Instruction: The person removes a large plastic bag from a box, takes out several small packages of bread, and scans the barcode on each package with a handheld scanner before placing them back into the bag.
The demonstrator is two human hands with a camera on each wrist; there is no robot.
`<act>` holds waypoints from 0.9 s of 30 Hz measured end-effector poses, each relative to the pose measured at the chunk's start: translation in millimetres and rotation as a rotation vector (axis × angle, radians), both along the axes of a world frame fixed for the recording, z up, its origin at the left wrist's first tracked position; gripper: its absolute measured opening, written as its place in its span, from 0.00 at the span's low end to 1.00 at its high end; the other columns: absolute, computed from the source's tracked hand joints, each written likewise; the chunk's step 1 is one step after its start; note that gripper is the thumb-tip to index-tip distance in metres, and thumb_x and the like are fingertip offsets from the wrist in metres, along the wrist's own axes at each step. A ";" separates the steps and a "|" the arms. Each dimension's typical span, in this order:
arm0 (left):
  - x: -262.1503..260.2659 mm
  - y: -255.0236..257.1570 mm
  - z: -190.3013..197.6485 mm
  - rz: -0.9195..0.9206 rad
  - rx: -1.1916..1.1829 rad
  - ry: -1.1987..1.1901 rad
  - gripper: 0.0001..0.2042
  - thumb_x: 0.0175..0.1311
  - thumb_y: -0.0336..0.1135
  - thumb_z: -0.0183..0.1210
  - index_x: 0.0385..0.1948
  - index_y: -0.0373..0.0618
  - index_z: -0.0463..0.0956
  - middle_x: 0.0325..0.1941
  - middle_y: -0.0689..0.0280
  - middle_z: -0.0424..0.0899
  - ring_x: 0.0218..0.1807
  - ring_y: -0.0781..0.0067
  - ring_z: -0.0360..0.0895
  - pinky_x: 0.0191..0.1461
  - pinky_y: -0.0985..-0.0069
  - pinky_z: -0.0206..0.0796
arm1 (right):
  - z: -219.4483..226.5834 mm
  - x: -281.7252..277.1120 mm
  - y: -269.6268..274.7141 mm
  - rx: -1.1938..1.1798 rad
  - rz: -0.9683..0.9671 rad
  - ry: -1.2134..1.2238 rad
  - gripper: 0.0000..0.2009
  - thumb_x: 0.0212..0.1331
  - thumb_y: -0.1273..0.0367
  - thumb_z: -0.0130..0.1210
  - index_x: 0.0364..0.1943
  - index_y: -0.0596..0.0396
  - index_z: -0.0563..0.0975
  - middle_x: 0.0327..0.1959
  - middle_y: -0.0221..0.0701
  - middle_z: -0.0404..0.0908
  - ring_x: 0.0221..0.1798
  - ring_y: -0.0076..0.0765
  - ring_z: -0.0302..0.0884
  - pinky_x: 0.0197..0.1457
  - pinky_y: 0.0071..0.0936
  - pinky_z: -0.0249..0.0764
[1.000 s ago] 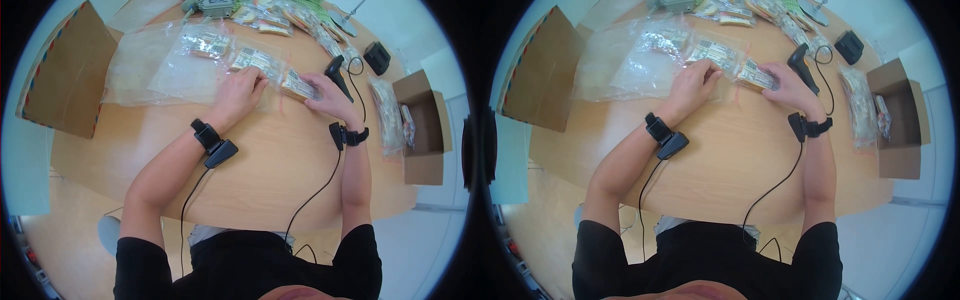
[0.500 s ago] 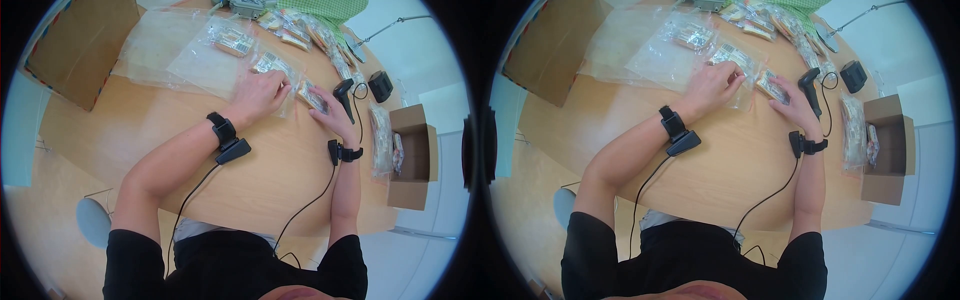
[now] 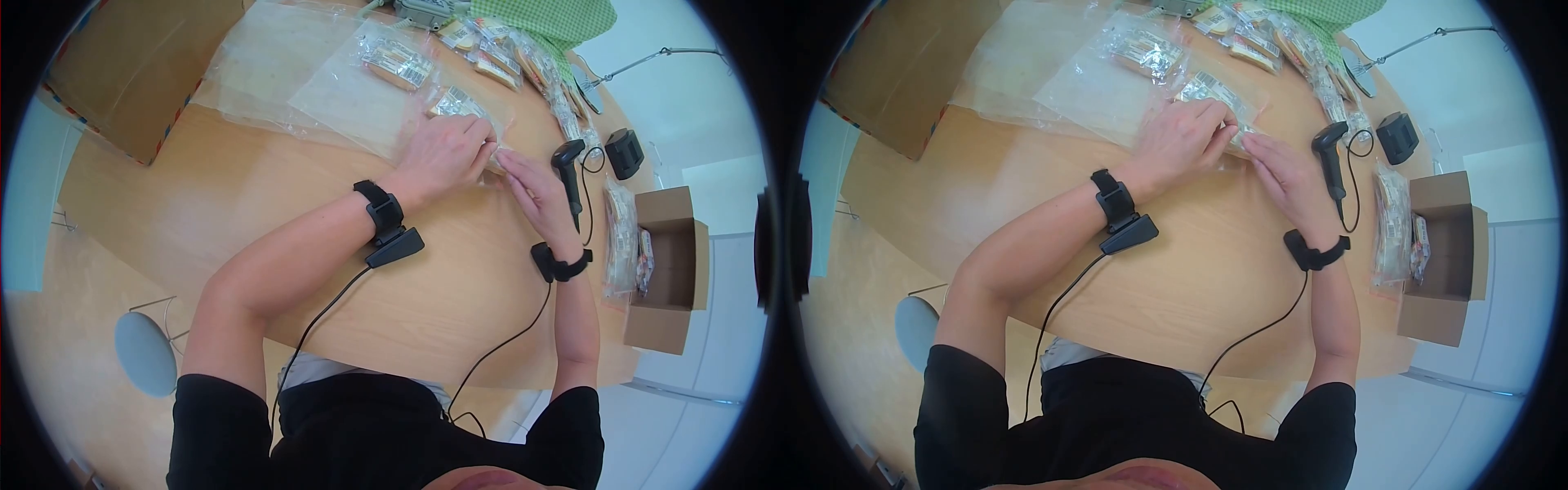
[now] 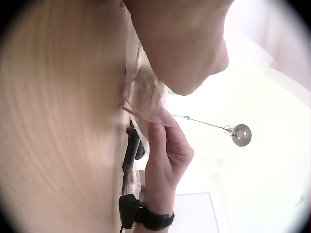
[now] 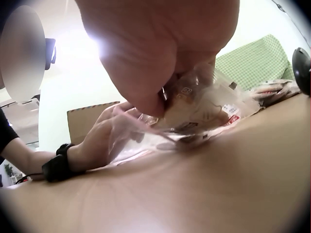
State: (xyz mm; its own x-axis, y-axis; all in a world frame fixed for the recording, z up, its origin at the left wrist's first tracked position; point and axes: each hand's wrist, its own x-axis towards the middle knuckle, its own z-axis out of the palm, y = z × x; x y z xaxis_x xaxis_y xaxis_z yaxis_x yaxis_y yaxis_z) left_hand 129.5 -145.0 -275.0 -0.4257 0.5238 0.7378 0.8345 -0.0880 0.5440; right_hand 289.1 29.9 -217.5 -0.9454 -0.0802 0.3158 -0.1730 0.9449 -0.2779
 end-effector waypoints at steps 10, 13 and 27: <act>3.0 3.2 -3.8 0.008 0.014 -0.006 0.06 0.71 0.35 0.62 0.37 0.44 0.79 0.34 0.60 0.85 0.39 0.53 0.84 0.45 0.58 0.74 | -10.0 -23.8 -35.0 -0.155 0.097 -0.180 0.08 0.68 0.76 0.58 0.48 0.60 0.83 0.53 0.41 0.81 0.62 0.54 0.79 0.66 0.41 0.76; 2.0 2.5 -5.3 0.005 -0.026 -0.019 0.05 0.72 0.35 0.62 0.38 0.44 0.79 0.34 0.60 0.85 0.39 0.54 0.84 0.45 0.58 0.74 | 0.0 -19.5 -23.1 -0.294 0.005 -0.188 0.08 0.69 0.75 0.59 0.49 0.60 0.83 0.54 0.41 0.81 0.60 0.53 0.79 0.65 0.40 0.75; 2.2 4.2 -6.1 0.005 0.032 -0.010 0.05 0.70 0.34 0.63 0.38 0.46 0.78 0.35 0.62 0.84 0.38 0.55 0.84 0.43 0.59 0.75 | -14.5 -12.6 -31.4 -0.374 0.110 -0.418 0.14 0.71 0.77 0.54 0.57 0.62 0.79 0.62 0.44 0.79 0.66 0.52 0.77 0.72 0.39 0.70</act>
State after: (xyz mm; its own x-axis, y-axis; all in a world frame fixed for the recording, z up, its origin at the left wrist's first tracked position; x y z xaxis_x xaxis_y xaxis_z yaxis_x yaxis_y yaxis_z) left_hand 131.8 -140.8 -281.1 -0.4353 0.4977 0.7502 0.8297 -0.1016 0.5489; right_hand 276.5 -1.5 -232.0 -0.9884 -0.1404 -0.0575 -0.0686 0.7519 -0.6557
